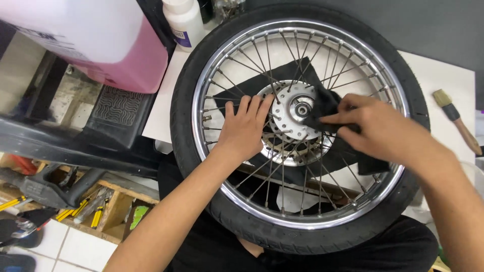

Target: The person cleans the hub of a motorcycle wheel using a black cloth and a small brush. They wipe the central hub area, then use the brush to clean the crevices, and finally wipe the hub again with the cloth.

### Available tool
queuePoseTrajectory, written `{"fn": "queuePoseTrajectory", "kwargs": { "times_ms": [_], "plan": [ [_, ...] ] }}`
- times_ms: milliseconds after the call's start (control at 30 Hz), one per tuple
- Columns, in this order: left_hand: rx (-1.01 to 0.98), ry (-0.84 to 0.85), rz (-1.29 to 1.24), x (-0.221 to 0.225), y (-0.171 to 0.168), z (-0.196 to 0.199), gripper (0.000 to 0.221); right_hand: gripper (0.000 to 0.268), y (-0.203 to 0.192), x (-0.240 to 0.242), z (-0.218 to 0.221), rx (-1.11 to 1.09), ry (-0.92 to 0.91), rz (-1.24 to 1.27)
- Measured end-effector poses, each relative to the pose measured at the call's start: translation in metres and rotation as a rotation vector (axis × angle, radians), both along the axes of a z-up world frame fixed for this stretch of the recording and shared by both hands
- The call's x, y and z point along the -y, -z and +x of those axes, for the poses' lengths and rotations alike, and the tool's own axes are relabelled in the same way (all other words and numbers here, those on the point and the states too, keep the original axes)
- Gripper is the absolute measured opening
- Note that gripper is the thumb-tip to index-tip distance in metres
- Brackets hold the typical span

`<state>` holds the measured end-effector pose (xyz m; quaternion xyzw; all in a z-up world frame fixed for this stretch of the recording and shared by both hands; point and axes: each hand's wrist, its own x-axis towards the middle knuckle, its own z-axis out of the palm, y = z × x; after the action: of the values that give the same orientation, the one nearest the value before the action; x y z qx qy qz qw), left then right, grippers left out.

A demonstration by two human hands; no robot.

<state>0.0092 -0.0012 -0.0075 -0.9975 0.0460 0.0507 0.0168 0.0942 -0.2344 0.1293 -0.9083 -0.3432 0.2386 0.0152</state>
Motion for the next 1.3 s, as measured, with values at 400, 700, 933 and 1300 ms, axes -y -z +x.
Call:
{"fn": "queuePoseTrajectory", "kwargs": {
  "times_ms": [400,700,933,1300],
  "plan": [
    [0.053,0.019,0.036,-0.002,0.008,-0.003,0.111,0.046,0.021,0.000,-0.018,0.068,0.012,0.116],
    [0.092,0.022,-0.011,-0.002,0.008,-0.004,0.107,0.044,0.024,-0.033,-0.012,0.028,0.215,0.441],
    [0.133,0.036,-0.011,-0.003,0.006,-0.006,0.107,0.034,0.013,-0.019,-0.006,-0.013,0.092,0.048],
    [0.123,0.032,0.022,-0.003,0.009,-0.005,0.104,0.042,0.021,-0.011,-0.010,0.085,0.053,0.039]
  ]
}}
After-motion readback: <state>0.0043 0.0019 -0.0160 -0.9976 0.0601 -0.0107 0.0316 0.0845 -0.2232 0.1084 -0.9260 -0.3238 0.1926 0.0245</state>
